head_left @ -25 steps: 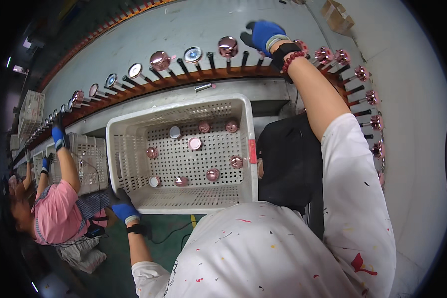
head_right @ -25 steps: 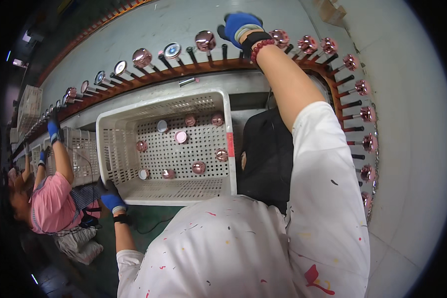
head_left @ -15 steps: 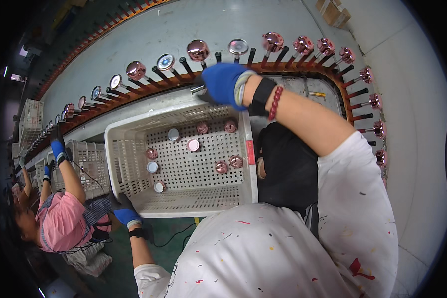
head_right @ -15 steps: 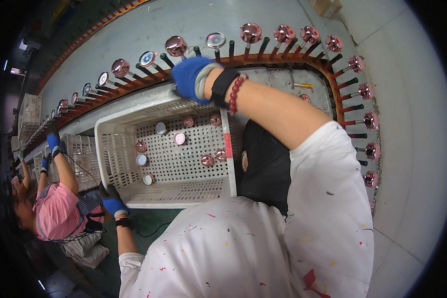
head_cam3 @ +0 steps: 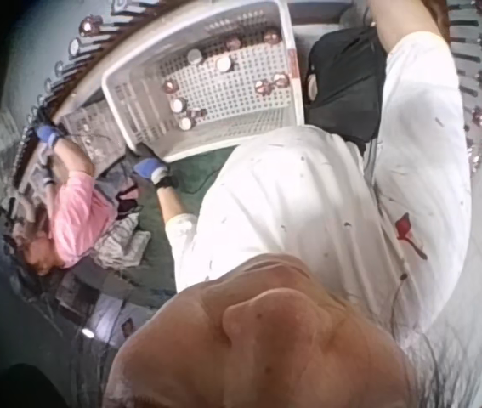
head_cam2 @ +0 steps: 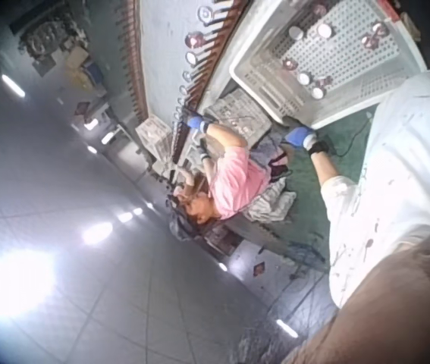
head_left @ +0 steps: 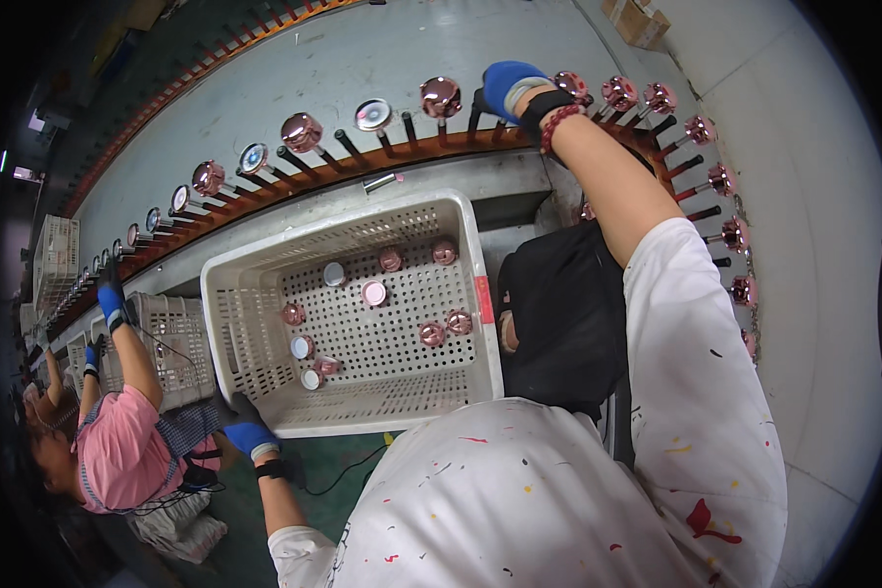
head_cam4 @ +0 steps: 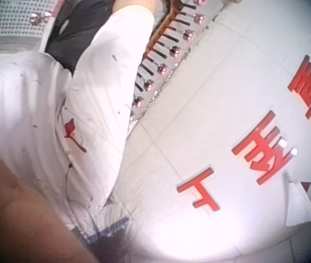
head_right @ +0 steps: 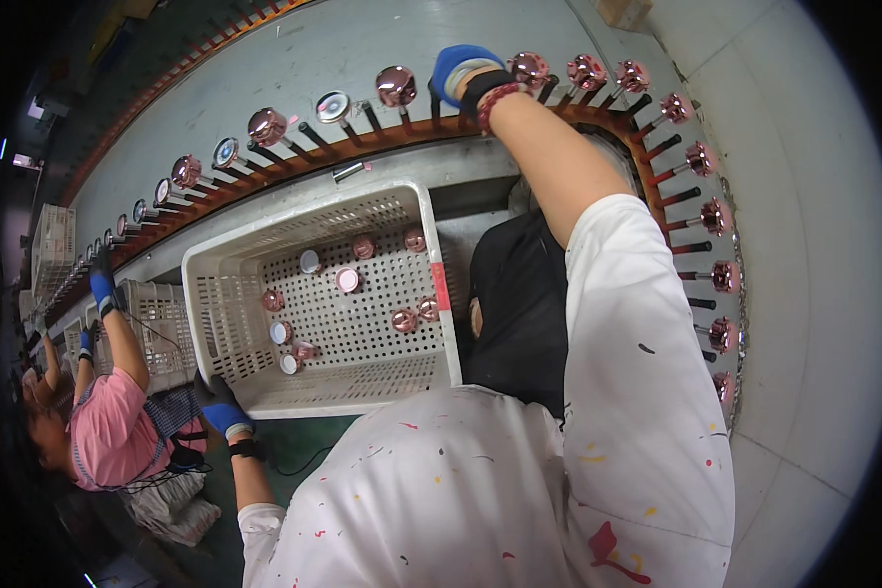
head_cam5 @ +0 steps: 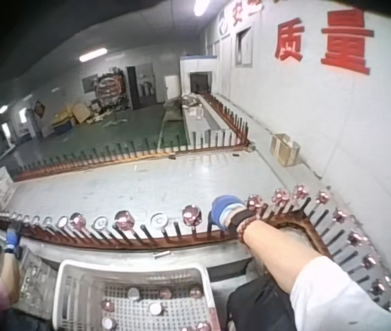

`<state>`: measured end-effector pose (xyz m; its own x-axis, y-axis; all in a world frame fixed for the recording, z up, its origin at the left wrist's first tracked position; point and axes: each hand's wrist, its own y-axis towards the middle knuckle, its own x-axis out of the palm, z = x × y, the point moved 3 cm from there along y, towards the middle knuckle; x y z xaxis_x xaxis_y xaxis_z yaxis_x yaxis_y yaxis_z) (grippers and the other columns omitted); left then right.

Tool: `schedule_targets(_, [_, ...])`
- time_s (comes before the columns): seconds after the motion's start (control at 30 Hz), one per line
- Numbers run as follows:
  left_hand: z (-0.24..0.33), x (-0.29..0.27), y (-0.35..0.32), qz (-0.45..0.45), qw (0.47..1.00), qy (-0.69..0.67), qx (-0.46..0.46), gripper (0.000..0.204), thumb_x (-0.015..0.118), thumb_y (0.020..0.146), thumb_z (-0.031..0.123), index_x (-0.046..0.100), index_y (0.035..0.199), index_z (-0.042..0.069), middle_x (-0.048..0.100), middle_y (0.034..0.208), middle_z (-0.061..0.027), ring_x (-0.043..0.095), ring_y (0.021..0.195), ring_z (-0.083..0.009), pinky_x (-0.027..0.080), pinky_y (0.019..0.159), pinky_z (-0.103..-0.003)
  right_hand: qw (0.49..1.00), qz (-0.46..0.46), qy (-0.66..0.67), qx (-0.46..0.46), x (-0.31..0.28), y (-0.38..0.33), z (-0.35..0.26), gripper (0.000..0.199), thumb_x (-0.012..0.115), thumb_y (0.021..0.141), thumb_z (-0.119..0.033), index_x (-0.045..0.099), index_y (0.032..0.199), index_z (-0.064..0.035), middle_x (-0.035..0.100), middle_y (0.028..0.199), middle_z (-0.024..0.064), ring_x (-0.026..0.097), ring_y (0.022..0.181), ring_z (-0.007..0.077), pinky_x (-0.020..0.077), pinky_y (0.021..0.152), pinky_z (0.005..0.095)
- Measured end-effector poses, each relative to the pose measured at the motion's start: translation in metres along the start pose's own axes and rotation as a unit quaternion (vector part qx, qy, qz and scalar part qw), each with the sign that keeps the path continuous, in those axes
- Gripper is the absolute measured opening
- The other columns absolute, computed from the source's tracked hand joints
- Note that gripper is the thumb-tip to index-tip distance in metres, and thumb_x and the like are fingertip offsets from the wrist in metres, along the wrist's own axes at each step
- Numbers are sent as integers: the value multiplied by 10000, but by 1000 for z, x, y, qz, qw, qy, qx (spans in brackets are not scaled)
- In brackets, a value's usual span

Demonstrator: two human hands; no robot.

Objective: Collecting pink ornaments from a production rack and placing them into a white plastic basket.

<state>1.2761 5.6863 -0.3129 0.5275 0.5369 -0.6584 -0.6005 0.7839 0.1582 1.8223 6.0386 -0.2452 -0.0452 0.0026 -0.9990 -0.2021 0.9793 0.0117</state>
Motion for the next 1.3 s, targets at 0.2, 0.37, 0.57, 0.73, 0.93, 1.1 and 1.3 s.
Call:
schedule_targets(0.2, [-4,2,-1,-2,999,34,-11,384,490,860,83,500,1223,-41,604,994,-124,540,822,-187,453,768,-297,955,16,-9,-297,-52,-83,-142,178,573,728,-168,686,776,-40,636,716,170,651,700,317,529,635,383])
schedule_targets(0.37, [-11,11,2,-1,1000,2,-12,380,486,859,71,497,1218,-53,606,1016,-146,543,842,-208,451,790,-303,966,-1,182,-184,-59,-48,-126,357,554,838,-364,657,932,-35,639,784,195,625,734,355,507,698,396])
schedule_targets(0.57, [-4,-2,3,-10,1000,11,-15,380,494,867,87,493,1222,-45,605,1042,-137,558,873,-214,451,811,-309,993,25,4,115,-32,-5,43,328,521,806,-325,689,875,-52,645,892,218,635,855,374,506,758,419])
schedule_targets(0.73, [0,2,4,-6,1000,0,-8,378,494,866,90,491,1218,-49,605,1044,-143,559,879,-216,451,814,-311,996,-66,-2,66,-11,-4,35,367,555,779,-359,682,819,-17,655,827,210,639,759,374,510,712,412])
schedule_targets(0.93, [4,7,1,-11,1000,22,-6,391,500,853,95,492,1218,-42,604,1028,-157,563,870,-234,453,812,-330,995,-7,-50,-89,-39,-39,-54,243,577,790,-261,705,838,-61,646,879,224,640,828,368,522,734,409])
schedule_targets(1.1, [12,5,1,-11,999,44,-6,390,494,854,90,490,1223,-35,595,1040,-159,559,878,-237,451,818,-339,955,-62,149,-249,-54,-76,-138,303,573,816,-328,675,933,-68,653,807,184,642,801,347,516,730,397])
schedule_targets(1.3, [7,4,-1,-13,1000,9,-10,380,488,861,70,486,1224,-42,587,1073,-152,551,912,-233,440,843,-336,987,157,42,-16,-63,-2,-21,386,509,847,-398,645,1009,-75,659,871,184,643,811,333,506,751,406])
